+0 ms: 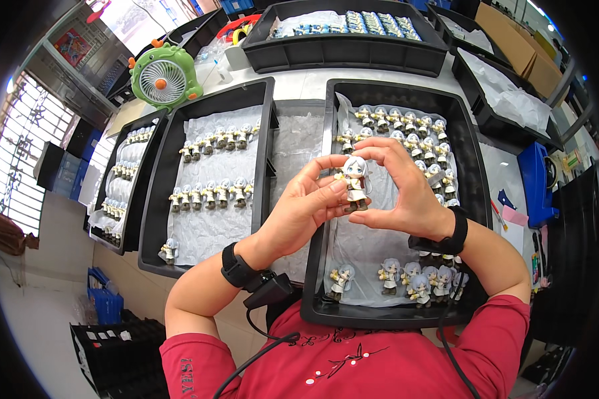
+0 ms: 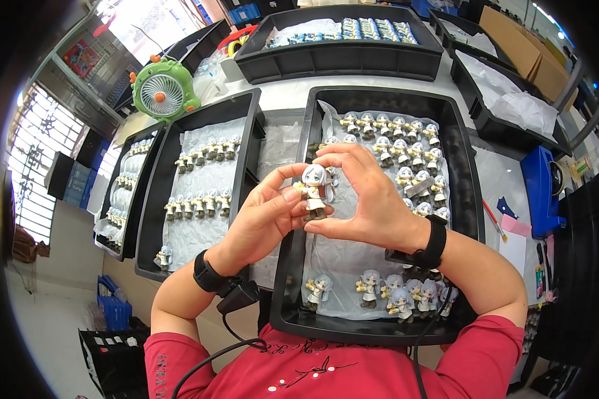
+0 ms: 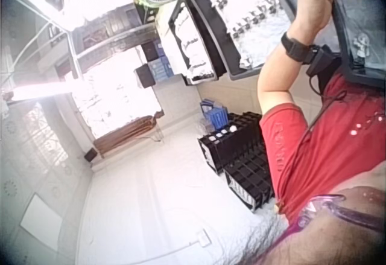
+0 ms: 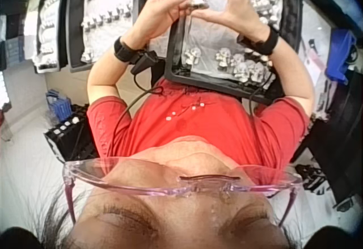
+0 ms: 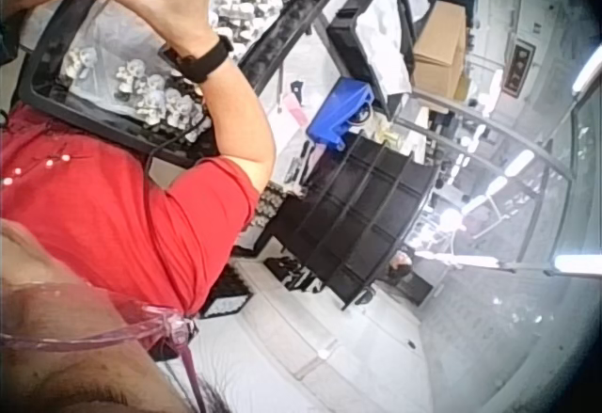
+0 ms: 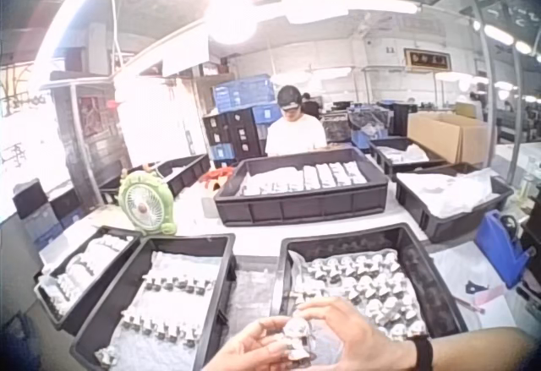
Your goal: Manually assemble and inspect small plastic and metal components, placing finished items into trays.
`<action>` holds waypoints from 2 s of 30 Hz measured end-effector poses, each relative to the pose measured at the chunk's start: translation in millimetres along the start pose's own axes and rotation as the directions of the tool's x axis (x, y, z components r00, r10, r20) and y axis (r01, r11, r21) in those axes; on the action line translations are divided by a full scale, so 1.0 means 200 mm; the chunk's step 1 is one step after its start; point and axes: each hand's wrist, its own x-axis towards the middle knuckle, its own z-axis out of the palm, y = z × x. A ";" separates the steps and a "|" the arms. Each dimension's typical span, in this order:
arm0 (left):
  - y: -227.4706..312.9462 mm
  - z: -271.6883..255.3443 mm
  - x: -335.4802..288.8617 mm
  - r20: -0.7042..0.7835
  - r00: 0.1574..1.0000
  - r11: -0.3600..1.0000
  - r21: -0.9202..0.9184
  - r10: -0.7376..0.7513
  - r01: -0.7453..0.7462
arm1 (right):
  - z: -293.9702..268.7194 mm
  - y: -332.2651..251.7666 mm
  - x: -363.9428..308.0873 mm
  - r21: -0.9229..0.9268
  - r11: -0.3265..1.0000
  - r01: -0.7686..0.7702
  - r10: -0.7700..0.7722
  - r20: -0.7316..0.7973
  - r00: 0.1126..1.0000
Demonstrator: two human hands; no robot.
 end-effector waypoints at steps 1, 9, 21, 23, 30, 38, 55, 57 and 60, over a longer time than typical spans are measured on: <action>0.00 0.00 0.00 0.004 1.000 1.000 -0.008 0.003 -0.003 | 0.00 0.00 0.00 0.005 1.000 -0.002 0.002 -0.003 1.000; 0.01 0.01 0.00 0.014 1.000 1.000 -0.028 0.010 -0.009 | -0.01 -0.01 0.00 0.036 0.999 -0.018 0.018 0.019 1.000; -0.03 -0.01 0.01 0.015 1.000 1.000 0.012 -0.009 0.009 | 0.03 -0.02 0.00 -0.023 0.996 0.087 -0.087 0.006 0.996; -0.04 -0.02 0.01 -0.040 0.999 0.989 0.148 -0.010 0.015 | 0.04 -0.02 -0.01 -0.043 0.994 0.105 -0.105 0.010 0.994; -0.01 -0.02 0.02 0.083 0.996 0.993 -0.110 -0.037 0.046 | 0.05 -0.02 0.00 -0.004 0.995 0.103 -0.103 -0.033 0.994; 0.00 0.00 0.03 0.159 0.987 0.991 -0.128 -0.019 0.039 | 0.05 -0.01 -0.01 0.092 0.994 0.062 -0.057 -0.052 0.997; 0.00 0.00 0.03 0.151 0.988 0.992 -0.121 -0.012 0.031 | 0.03 -0.02 -0.01 0.071 0.997 0.027 -0.024 -0.040 0.999; 0.00 0.00 0.04 0.156 0.988 0.992 -0.120 -0.014 0.033 | 0.03 -0.02 -0.01 0.063 0.998 0.030 -0.027 -0.044 0.999; -0.01 -0.01 0.04 0.154 0.988 0.992 -0.116 -0.025 0.043 | 0.03 -0.02 -0.01 0.065 0.998 0.016 -0.013 -0.040 0.999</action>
